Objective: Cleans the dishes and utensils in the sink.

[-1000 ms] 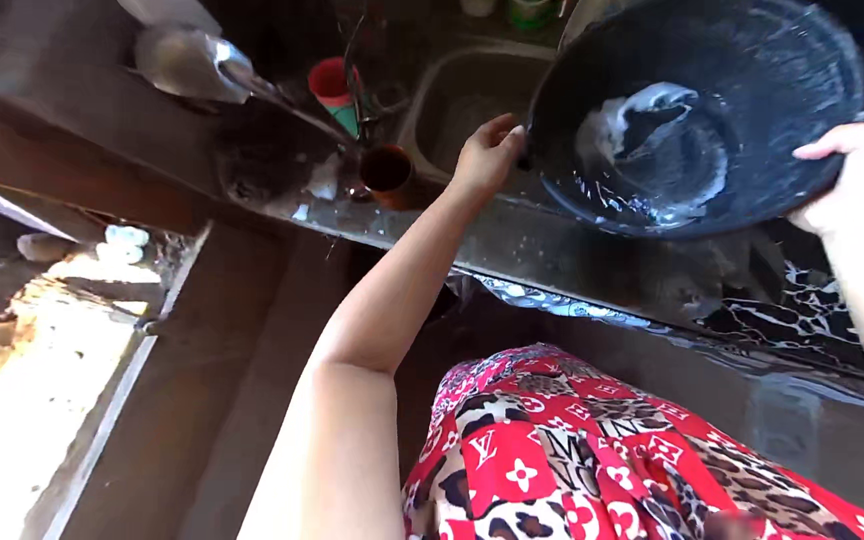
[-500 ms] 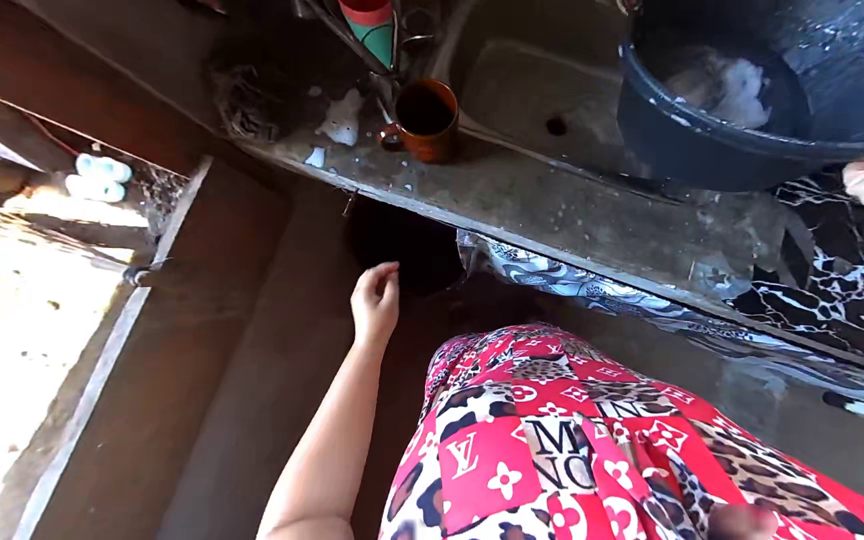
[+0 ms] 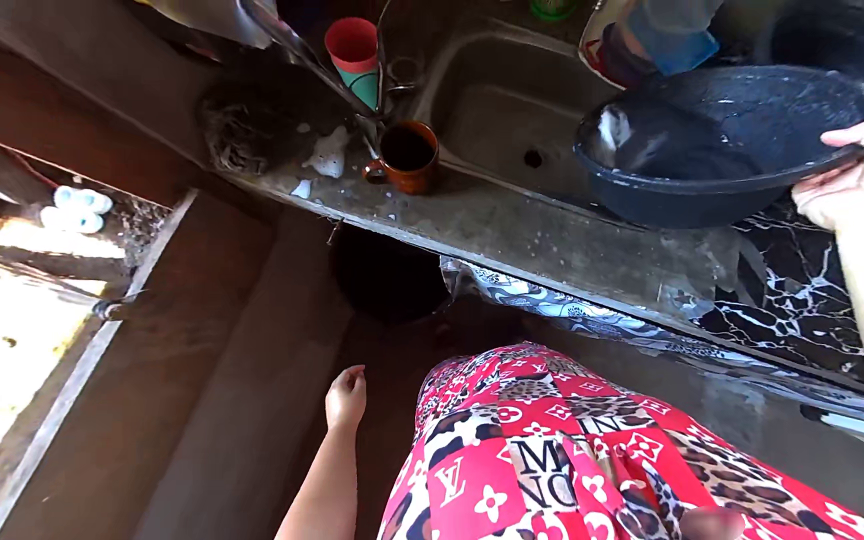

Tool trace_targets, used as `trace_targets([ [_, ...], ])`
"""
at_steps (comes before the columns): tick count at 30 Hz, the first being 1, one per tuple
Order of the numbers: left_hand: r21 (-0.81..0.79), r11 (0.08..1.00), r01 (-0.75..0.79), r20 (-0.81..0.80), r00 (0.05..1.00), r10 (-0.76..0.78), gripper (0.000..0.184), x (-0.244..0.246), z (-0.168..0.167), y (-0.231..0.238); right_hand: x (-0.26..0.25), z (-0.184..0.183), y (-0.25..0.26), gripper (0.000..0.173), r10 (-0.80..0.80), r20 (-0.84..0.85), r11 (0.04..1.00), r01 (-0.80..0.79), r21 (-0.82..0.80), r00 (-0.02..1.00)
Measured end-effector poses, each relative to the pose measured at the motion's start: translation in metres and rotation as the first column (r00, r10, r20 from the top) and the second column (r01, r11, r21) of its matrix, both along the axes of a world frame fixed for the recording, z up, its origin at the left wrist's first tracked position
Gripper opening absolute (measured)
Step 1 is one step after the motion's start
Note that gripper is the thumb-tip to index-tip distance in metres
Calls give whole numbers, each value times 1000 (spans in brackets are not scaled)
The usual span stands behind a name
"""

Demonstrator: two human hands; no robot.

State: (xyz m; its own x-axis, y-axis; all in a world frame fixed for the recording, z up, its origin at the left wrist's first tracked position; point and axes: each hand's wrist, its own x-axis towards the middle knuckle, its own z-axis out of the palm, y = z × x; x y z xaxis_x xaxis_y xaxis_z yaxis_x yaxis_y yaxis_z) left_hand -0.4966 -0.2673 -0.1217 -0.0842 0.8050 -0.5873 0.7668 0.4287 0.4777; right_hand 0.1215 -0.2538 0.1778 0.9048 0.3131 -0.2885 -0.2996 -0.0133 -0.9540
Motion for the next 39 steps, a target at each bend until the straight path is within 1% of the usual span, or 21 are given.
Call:
trace_targets([
  [4, -78, 990, -120, -38, 992, 117, 33, -17, -10, -7, -7, 11, 10, 20, 17, 37, 998, -15, -57, 999],
  [8, -102, 978, -184, -51, 982, 180, 34, -24, -11, -11, -2, 19, 21, 17, 63, 58, 994, -57, -93, 996],
  [13, -134, 971, -196, -37, 981, 193, 34, -21, -17, -18, 1, 35, 35, 8, 214, 120, 965, -191, -179, 969],
  [18, -170, 970, -175, -10, 984, 176, 34, -19, -21, -24, -1, 50, 54, 8, 271, 127, 941, -234, -243, 954],
  [22, -175, 966, -188, -6, 982, 190, 34, -23, -25, -27, -1, 60, 68, 9, 336, 181, 915, -275, -296, 924],
  [24, -182, 963, -200, -5, 979, 202, 34, -26, -29, -28, -4, 66, 76, 9, 396, 214, 888, -313, -338, 893],
  [27, -191, 957, -219, -9, 975, 221, 34, -27, -32, -29, -14, 76, 90, 10, 504, 240, 817, -367, -445, 830],
  [30, -193, 953, -234, 8, 971, 240, 35, -25, -34, -29, -34, 85, 102, 10, 611, 252, 713, -384, -587, 750],
  [34, -222, 946, -237, 34, 967, 251, 36, -22, -37, -33, -56, 87, 110, 14, 734, 263, 589, -396, -705, 626],
  [37, -251, 939, -237, 34, 967, 253, 36, -20, -38, -35, -69, 88, 111, 16, 777, 289, 547, -374, -749, 559],
  [39, -253, 936, -245, 36, 964, 262, 36, -20, -40, -36, -70, 90, 109, 16, 785, 298, 536, -355, -765, 544],
])
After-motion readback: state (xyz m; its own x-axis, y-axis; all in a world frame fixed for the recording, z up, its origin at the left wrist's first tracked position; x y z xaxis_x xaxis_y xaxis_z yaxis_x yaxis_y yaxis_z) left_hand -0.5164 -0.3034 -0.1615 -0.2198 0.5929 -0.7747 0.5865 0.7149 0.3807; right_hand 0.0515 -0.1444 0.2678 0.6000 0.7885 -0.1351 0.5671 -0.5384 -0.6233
